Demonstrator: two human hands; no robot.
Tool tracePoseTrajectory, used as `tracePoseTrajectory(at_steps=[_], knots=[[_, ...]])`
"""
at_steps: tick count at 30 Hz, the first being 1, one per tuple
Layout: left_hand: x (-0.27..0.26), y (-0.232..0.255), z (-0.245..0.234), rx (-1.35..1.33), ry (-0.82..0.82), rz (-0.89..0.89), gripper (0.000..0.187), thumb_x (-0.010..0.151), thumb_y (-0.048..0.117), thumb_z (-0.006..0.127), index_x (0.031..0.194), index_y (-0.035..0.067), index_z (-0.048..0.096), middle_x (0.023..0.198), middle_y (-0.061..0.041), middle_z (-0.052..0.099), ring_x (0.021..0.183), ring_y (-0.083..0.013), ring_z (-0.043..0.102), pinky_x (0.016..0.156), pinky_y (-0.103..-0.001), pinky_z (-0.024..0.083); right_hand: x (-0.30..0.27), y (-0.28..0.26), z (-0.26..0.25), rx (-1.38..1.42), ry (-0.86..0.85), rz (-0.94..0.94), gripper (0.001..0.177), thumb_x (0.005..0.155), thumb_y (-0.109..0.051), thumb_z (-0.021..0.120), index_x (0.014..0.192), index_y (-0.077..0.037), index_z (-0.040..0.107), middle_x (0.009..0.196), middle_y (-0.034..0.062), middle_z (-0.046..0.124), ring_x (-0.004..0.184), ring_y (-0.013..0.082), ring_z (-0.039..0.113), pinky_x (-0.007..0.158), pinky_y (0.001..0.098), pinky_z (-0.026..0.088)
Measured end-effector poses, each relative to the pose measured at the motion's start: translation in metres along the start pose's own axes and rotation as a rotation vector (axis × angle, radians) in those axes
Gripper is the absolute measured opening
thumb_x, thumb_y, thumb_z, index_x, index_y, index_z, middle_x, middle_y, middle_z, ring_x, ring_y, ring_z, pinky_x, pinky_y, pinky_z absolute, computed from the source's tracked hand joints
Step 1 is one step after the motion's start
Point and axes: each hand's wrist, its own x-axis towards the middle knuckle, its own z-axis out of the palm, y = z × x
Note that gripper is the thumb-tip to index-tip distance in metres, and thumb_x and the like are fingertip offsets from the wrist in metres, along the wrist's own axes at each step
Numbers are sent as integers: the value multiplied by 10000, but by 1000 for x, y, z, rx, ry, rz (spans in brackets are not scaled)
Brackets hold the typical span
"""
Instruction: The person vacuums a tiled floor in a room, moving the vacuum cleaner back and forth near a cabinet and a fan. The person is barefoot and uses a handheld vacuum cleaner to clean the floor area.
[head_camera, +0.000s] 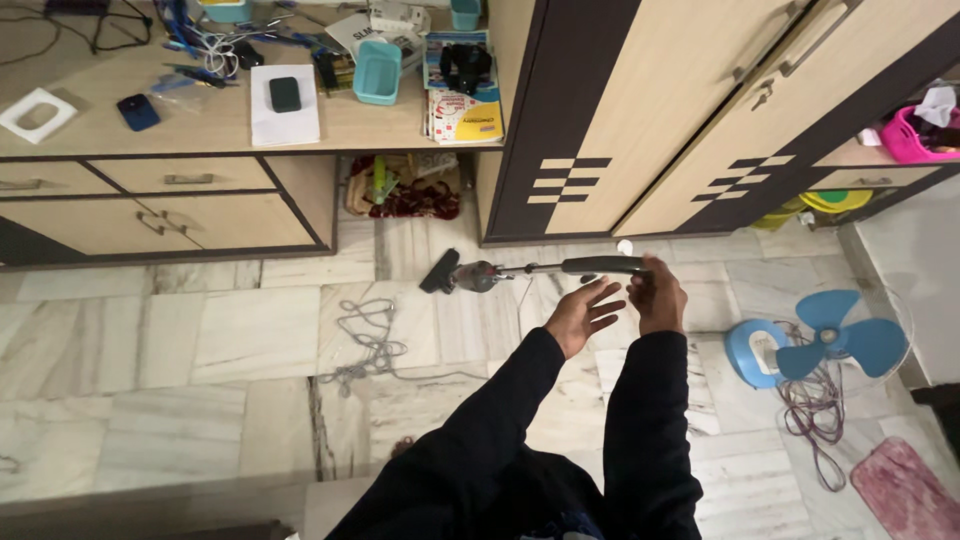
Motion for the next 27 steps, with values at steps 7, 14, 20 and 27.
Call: tracePoseTrajectory(at_steps=[7, 14, 20, 27], knots=[[25, -2, -3, 24, -6, -21, 791, 937, 517, 653, 1525, 67, 374, 1528, -98, 444, 1312, -236, 510, 1054, -397, 448, 30, 9, -14, 110, -9, -59, 725, 986, -589, 561, 1198, 103, 517, 961, 193, 681, 875, 302, 741, 809, 410, 669], [44, -3, -16, -54, -7, 10, 739, 941, 495, 674, 1496, 89, 402, 1519, -66, 446, 1324, -223, 499, 1061, -404, 444, 52, 27, 6, -31, -11, -223, 685, 1014, -593, 556, 1130, 78, 490, 853, 163, 597, 752, 302, 715, 699, 403, 665], [44, 10, -23, -103, -57, 67, 462, 972, 455, 662, 1328, 177, 567, 1327, 35, 538, 1215, -189, 509, 992, -390, 440, 64, 51, 32, -59, -19, -170, 646, 1004, -565, 540, 1118, 69, 500, 899, 190, 655, 781, 308, 734, 678, 387, 634], [26, 30, -42, -62, 11, 94, 426, 967, 460, 661, 1258, 155, 606, 1262, 28, 603, 1214, -174, 541, 989, -380, 439, 76, 104, 38, -104, -112, -133, 730, 1031, -612, 498, 1105, 112, 558, 932, 233, 683, 795, 293, 705, 695, 377, 595]])
